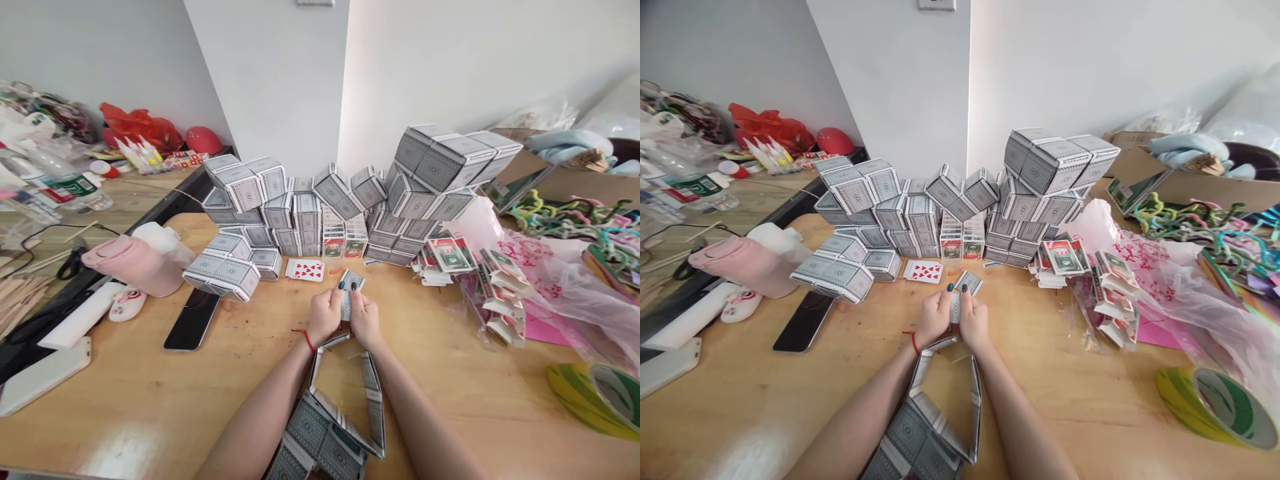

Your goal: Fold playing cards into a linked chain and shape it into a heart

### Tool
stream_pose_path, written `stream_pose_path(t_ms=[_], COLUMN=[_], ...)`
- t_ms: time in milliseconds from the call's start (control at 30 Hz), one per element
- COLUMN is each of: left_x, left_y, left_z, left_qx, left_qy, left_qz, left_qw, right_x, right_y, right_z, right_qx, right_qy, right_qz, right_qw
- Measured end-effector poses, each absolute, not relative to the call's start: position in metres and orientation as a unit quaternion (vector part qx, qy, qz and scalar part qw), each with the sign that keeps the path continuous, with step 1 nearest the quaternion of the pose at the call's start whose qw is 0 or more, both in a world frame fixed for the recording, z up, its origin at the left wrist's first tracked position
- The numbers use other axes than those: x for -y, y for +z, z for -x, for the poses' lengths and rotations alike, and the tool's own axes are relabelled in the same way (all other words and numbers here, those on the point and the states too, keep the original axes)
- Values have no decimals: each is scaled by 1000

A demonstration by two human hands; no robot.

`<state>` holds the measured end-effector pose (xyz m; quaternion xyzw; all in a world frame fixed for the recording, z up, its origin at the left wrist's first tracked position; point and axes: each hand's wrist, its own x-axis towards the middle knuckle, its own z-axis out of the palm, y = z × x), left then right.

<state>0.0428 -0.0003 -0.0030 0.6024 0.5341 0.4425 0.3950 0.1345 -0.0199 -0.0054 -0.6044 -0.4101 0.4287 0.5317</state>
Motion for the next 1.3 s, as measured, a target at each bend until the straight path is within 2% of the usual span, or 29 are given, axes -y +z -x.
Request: stream_pose_path(t_ms=[167, 233, 367, 600, 767, 900, 1100, 1200, 1300], left_x=[-1, -1, 0, 4, 1, 0, -6, -10, -12], left_y=[-5, -5, -5, -4, -4, -7, -5, 5, 20], left_z=[-36, -33, -32, -32, -29, -30, -26, -15, -2], left_qx=[-488, -473, -497, -534, -542, -554, -503, -430, -319], left_qy=[430, 427, 389, 378, 369, 411, 418, 372, 272], left_qz=[-548, -551, -611, -684, -695, -634, -553, -568, -628], left_qw=[526, 539, 477, 322, 295, 350, 517, 595, 656], right_x=[22, 23, 23, 20, 20, 21, 18, 14, 12], right_y=[4, 5, 1, -10, -10, -5, 0, -2, -5], right_z=[-139, -140, -139, -140, -140, -144, -151, -155, -157], right_qx=[451, 454, 453, 491, 481, 477, 472, 432, 400], right_qy=[507, 502, 469, 325, 384, 485, 550, 531, 495], right_qz=[535, 536, 573, 652, 621, 556, 466, 494, 549], right_qw=[504, 505, 497, 478, 485, 478, 507, 537, 542])
